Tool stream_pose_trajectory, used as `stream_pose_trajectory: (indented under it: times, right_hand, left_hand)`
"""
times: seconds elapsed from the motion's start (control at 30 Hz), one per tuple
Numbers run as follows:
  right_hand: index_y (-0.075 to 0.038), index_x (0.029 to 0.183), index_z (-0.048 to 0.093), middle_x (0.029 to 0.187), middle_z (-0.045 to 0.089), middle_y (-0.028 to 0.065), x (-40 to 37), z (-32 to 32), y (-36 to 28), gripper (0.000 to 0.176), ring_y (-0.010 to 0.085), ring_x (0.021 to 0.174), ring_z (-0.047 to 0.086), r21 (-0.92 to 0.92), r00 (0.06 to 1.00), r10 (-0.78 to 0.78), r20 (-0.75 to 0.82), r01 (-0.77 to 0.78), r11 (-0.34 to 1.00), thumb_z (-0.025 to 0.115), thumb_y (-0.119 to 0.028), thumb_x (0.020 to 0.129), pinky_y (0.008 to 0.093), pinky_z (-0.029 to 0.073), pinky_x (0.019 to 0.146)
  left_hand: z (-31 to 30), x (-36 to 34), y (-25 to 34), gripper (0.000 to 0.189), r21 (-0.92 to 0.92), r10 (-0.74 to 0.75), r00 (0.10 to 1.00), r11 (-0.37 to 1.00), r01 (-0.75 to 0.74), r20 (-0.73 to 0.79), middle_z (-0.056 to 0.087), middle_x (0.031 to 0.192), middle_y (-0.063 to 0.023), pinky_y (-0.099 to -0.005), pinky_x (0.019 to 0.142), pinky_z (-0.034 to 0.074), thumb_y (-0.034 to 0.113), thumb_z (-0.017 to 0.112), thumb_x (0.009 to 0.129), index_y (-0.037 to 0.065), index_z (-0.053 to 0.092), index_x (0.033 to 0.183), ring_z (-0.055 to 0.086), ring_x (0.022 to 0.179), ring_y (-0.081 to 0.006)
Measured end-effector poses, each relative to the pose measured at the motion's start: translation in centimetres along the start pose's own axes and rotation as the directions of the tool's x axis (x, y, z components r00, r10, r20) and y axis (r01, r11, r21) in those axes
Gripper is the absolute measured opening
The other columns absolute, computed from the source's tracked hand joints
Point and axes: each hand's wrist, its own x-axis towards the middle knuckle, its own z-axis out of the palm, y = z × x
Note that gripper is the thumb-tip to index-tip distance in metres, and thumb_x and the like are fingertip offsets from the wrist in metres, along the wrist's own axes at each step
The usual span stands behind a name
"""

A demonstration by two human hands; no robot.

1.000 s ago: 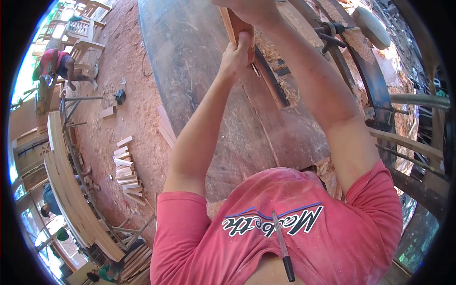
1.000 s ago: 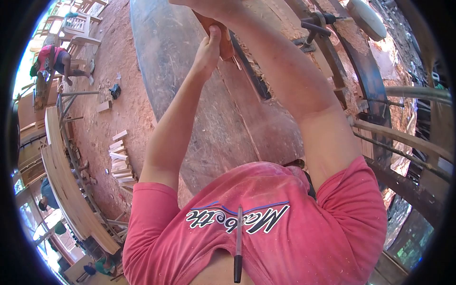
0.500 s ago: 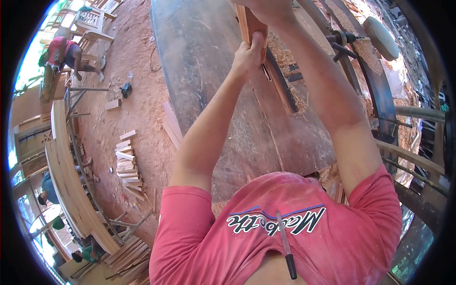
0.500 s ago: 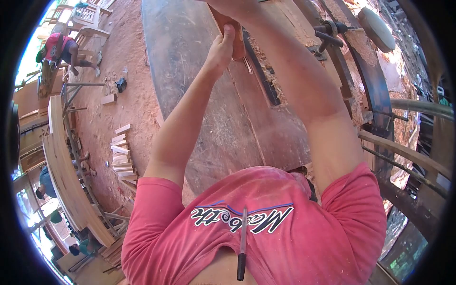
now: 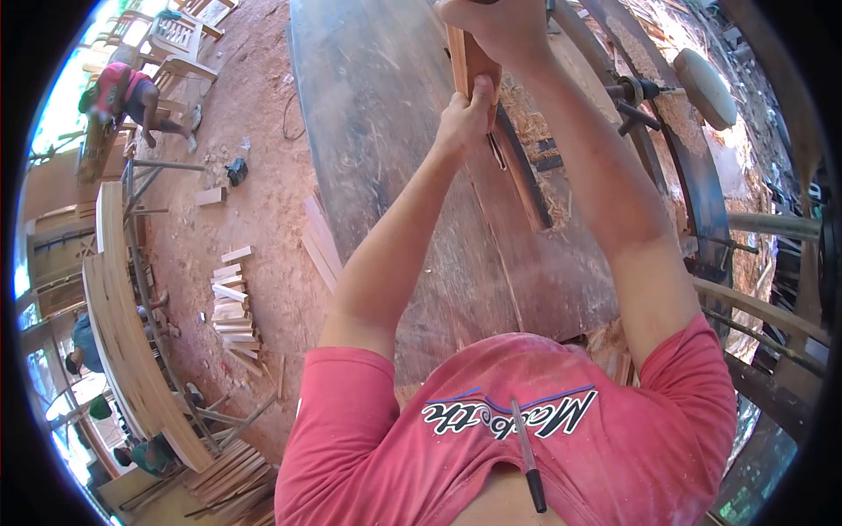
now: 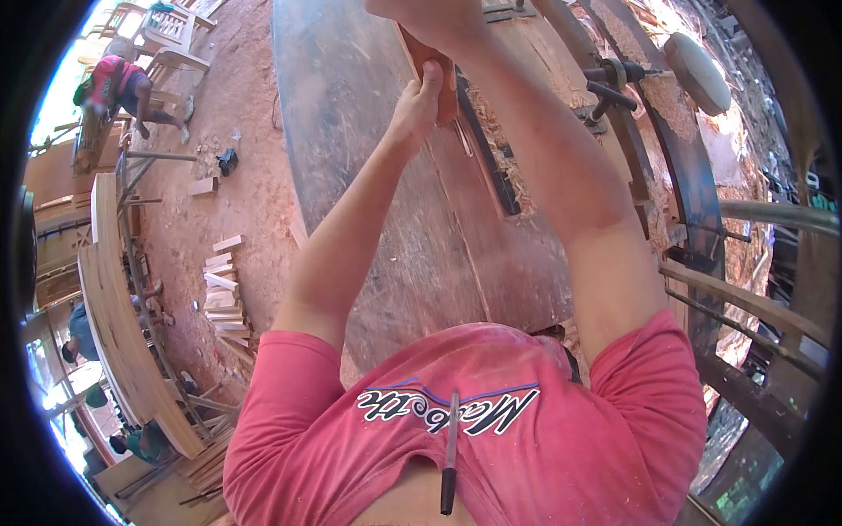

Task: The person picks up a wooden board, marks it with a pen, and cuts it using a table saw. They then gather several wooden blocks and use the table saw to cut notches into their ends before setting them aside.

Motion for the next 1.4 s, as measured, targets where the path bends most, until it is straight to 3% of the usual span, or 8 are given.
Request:
stream_pose_trajectory:
  times: [0.1,0.17,0.27,0.5,0.9,0.97,1.07,1.4]
  right_hand:
    - [0.001,0.119,0.062,0.098,0.066,0.0057,0.1,0.1,-0.2,0.054,0.0147,0.093,0.062,0.047,0.999,-0.034,-0.02,0.035,0.998,0.069,-0.004,0.066,0.03,0.049,0.085]
    - [0.001,0.119,0.062,0.097,0.066,0.0052,0.0,-0.1,0.1,0.054,0.0149,0.091,0.062,-0.02,0.999,0.043,0.003,-0.043,0.999,0.069,-0.006,0.066,0.0302,0.049,0.085]
    - [0.0,0.119,0.062,0.094,0.066,0.0049,0.2,0.1,0.1,0.055,0.0154,0.09,0.063,-0.051,0.999,-0.017,-0.029,0.015,0.999,0.071,-0.008,0.065,0.0303,0.05,0.084]
    - [-0.001,0.12,0.062,0.095,0.067,0.0058,0.4,-0.2,0.2,0.056,0.0167,0.09,0.064,-0.111,1.0,0.011,-0.007,-0.011,0.994,0.071,-0.011,0.066,0.0311,0.05,0.085]
    - [-0.002,0.121,0.062,0.097,0.068,0.0064,1.1,0.0,0.7,0.057,0.0158,0.092,0.064,-0.036,1.0,0.017,0.008,-0.016,0.999,0.07,-0.008,0.065,0.0312,0.05,0.086]
    - [-0.001,0.12,0.062,0.098,0.067,0.0057,1.2,0.3,0.5,0.055,0.0147,0.092,0.062,0.0,1.0,-0.023,-0.009,0.023,1.0,0.069,-0.007,0.065,0.0305,0.05,0.086]
    - [0.0,0.118,0.062,0.098,0.066,0.0049,1.4,0.3,0.6,0.053,0.0135,0.092,0.061,0.062,0.999,-0.05,-0.006,0.05,0.997,0.069,-0.006,0.066,0.0298,0.049,0.086]
    - [0.0,0.115,0.062,0.095,0.064,0.0045,2.0,0.5,1.9,0.052,0.0142,0.091,0.061,-0.027,0.998,-0.058,-0.008,0.058,0.998,0.07,-0.007,0.064,0.03,0.049,0.084]
  left_hand:
    - [0.0,-0.4,0.7,0.082,0.022,0.019,0.998,1.0,-0.017,-0.064,0.066,0.082,-0.0121,-0.0338,0.074,0.051,0.079,0.042,0.092,-0.002,0.056,0.094,0.065,0.08,-0.0218]
    - [-0.1,-0.1,0.4,0.082,-0.024,0.005,1.0,1.0,-0.005,0.007,0.066,0.083,-0.0127,-0.0332,0.074,0.051,0.078,0.042,0.092,-0.003,0.056,0.093,0.065,0.08,-0.0213]
    - [0.0,-0.8,1.3,0.081,-0.023,0.054,0.996,0.998,-0.056,-0.071,0.067,0.083,-0.0134,-0.0338,0.074,0.051,0.077,0.042,0.093,-0.003,0.056,0.094,0.065,0.081,-0.0214]
    - [-0.1,0.9,-0.3,0.084,-0.013,0.051,0.998,0.999,-0.051,-0.025,0.068,0.086,-0.0158,-0.0355,0.076,0.051,0.077,0.041,0.093,-0.005,0.057,0.096,0.066,0.084,-0.0234]
    - [-0.6,2.4,-1.4,0.089,-0.06,0.044,0.999,0.997,-0.042,0.032,0.068,0.093,-0.0203,-0.0369,0.08,0.052,0.08,0.039,0.092,-0.007,0.058,0.101,0.068,0.091,-0.026]
    - [-0.6,2.8,-1.7,0.09,-0.02,0.03,0.999,0.999,-0.03,-0.014,0.068,0.095,-0.0214,-0.037,0.081,0.052,0.08,0.04,0.091,-0.008,0.057,0.103,0.068,0.092,-0.0268]
    - [-0.5,3.4,-2.3,0.091,-0.074,0.052,0.998,0.996,-0.054,-0.021,0.068,0.095,-0.021,-0.0366,0.08,0.052,0.08,0.04,0.091,-0.008,0.057,0.104,0.068,0.092,-0.027]
    - [-0.8,3.2,-0.7,0.086,-0.066,0.058,0.998,0.996,-0.059,-0.024,0.067,0.091,-0.0168,-0.0348,0.075,0.051,0.078,0.042,0.092,-0.006,0.057,0.102,0.066,0.086,-0.0232]
